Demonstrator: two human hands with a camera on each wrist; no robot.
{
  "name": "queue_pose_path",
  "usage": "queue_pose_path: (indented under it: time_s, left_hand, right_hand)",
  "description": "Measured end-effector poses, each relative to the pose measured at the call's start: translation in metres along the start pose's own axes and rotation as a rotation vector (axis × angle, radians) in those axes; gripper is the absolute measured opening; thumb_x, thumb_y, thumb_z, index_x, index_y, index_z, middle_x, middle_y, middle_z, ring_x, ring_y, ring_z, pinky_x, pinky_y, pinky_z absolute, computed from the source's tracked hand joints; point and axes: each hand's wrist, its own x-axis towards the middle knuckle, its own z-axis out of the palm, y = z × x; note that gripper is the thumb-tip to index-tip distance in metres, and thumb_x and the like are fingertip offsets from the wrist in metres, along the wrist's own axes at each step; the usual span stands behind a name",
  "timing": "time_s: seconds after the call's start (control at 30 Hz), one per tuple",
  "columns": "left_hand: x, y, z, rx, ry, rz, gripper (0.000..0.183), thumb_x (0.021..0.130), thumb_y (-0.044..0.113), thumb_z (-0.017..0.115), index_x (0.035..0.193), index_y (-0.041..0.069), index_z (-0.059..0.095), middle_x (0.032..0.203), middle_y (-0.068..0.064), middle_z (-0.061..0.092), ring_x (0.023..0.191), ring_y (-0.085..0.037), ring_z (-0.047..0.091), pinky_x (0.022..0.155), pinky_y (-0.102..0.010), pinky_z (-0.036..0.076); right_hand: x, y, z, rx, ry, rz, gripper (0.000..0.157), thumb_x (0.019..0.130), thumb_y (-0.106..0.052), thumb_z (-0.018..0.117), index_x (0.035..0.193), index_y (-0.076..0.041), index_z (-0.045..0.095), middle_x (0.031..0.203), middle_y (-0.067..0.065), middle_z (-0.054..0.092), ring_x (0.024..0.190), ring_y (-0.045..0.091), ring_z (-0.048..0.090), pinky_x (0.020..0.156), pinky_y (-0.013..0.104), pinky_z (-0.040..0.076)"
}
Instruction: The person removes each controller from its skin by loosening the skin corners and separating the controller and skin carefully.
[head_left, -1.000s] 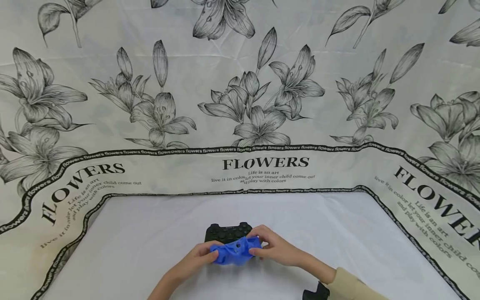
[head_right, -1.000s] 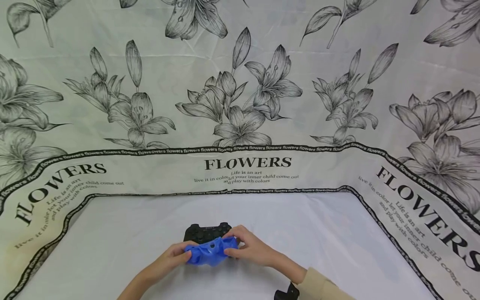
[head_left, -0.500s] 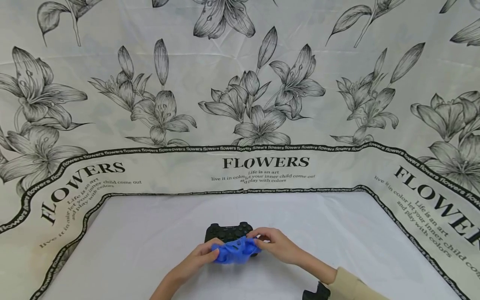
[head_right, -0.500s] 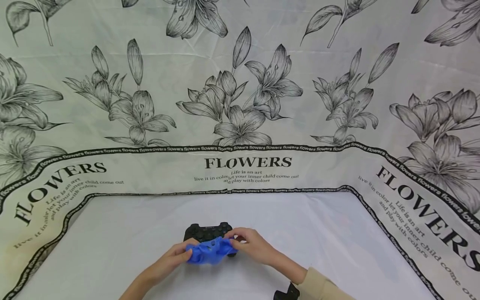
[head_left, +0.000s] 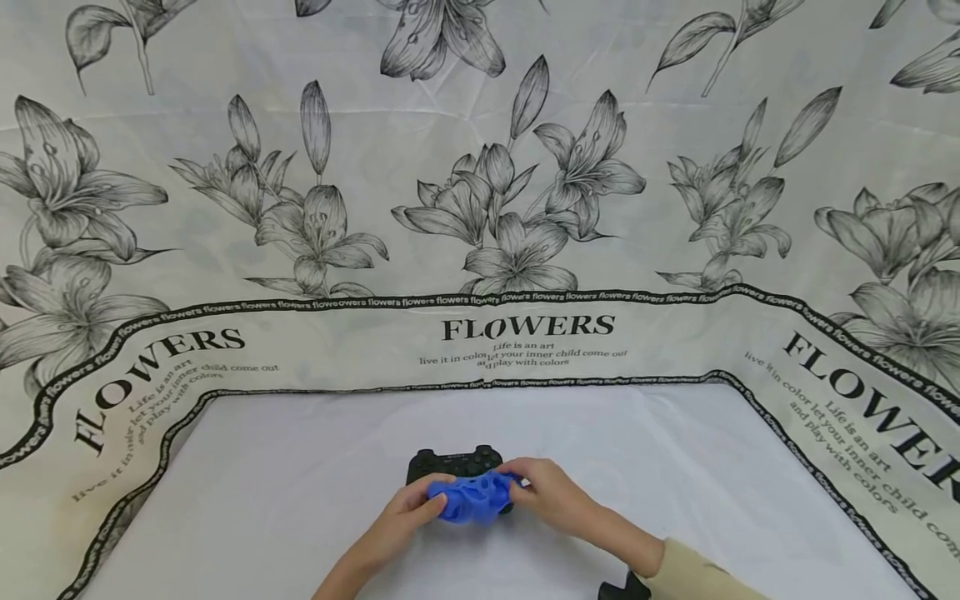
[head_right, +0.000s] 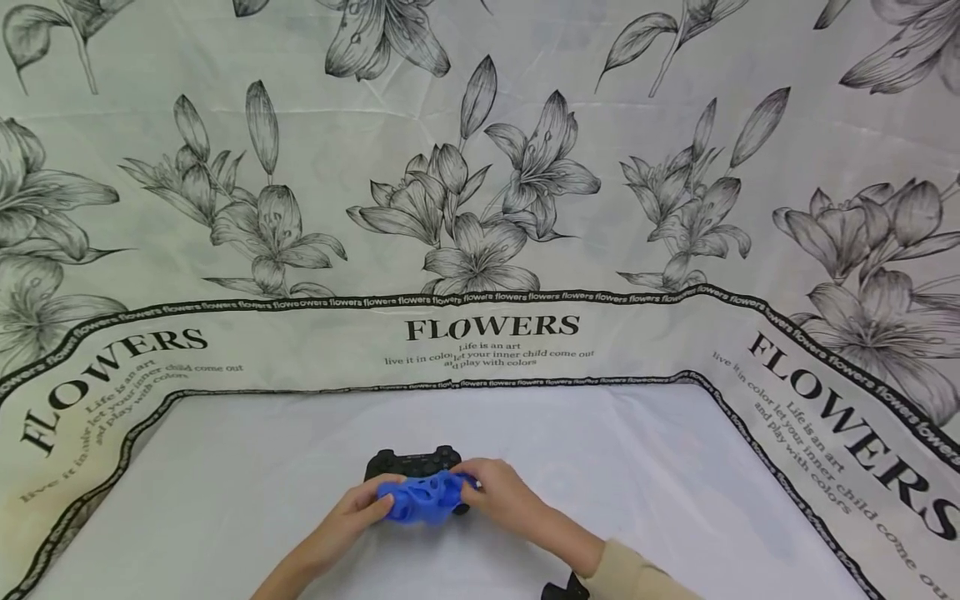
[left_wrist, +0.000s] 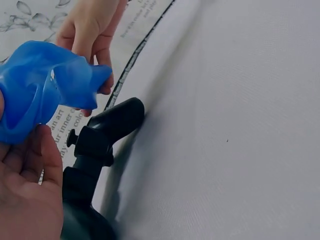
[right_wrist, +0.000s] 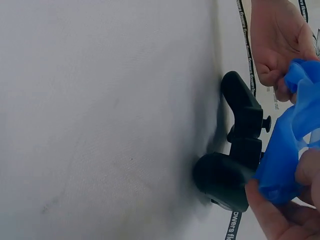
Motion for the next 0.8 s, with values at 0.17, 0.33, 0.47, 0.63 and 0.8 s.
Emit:
queue_pose_path:
  time_s: [0.17, 0.33, 0.47, 0.63, 0.8]
  left_hand:
    - [0.000, 0.000, -0.001, -0.003, -0.020, 0.016, 0.041, 0.103, 0.020, 0.044, 0.131, -0.010, 0.045, 0.123, -0.012, 0.054, 0.101, -0.004, 0.052, 0.088, -0.020, 0.045]
    - [0.000, -0.005, -0.005, -0.007, -0.058, 0.105, 0.032, 0.103, 0.016, 0.043, 0.125, -0.007, 0.050, 0.119, 0.002, 0.051, 0.105, -0.004, 0.050, 0.088, -0.020, 0.043]
    - [-0.001, -0.008, -0.010, -0.024, -0.120, 0.128, 0.030, 0.103, 0.015, 0.040, 0.123, -0.003, 0.055, 0.122, 0.004, 0.055, 0.109, -0.003, 0.050, 0.091, -0.020, 0.043]
    - [-0.004, -0.008, -0.017, -0.054, -0.219, 0.079, 0.038, 0.104, 0.018, 0.041, 0.126, -0.012, 0.050, 0.117, 0.009, 0.060, 0.104, -0.003, 0.054, 0.090, -0.024, 0.044]
    - [-0.005, -0.004, -0.020, -0.120, -0.323, 0.089, 0.039, 0.104, 0.015, 0.039, 0.127, -0.015, 0.046, 0.114, 0.010, 0.062, 0.103, -0.004, 0.056, 0.092, -0.027, 0.046]
  right_hand:
    - [-0.001, -0.002, 0.000, -0.040, 0.068, 0.031, 0.022, 0.095, -0.008, 0.053, 0.110, -0.004, 0.069, 0.098, 0.006, 0.071, 0.079, 0.010, 0.061, 0.062, 0.021, 0.050]
    - [-0.002, 0.000, -0.003, 0.150, 0.050, 0.031, 0.023, 0.097, -0.006, 0.049, 0.113, -0.004, 0.066, 0.102, 0.009, 0.069, 0.078, 0.002, 0.057, 0.064, 0.022, 0.053]
    - [-0.003, 0.000, -0.005, 0.355, 0.029, 0.033, 0.024, 0.098, -0.001, 0.043, 0.117, 0.003, 0.058, 0.106, 0.020, 0.068, 0.084, 0.003, 0.062, 0.073, 0.030, 0.058]
    - [-0.006, -0.002, -0.006, 0.632, 0.016, 0.067, 0.021, 0.098, 0.001, 0.041, 0.116, 0.011, 0.042, 0.105, 0.023, 0.067, 0.084, 0.003, 0.064, 0.080, 0.027, 0.057]
    - [-0.010, -0.003, -0.010, 0.883, -0.049, 0.129, 0.022, 0.096, -0.002, 0.045, 0.115, -0.001, 0.034, 0.098, 0.000, 0.069, 0.087, 0.005, 0.064, 0.083, 0.023, 0.054]
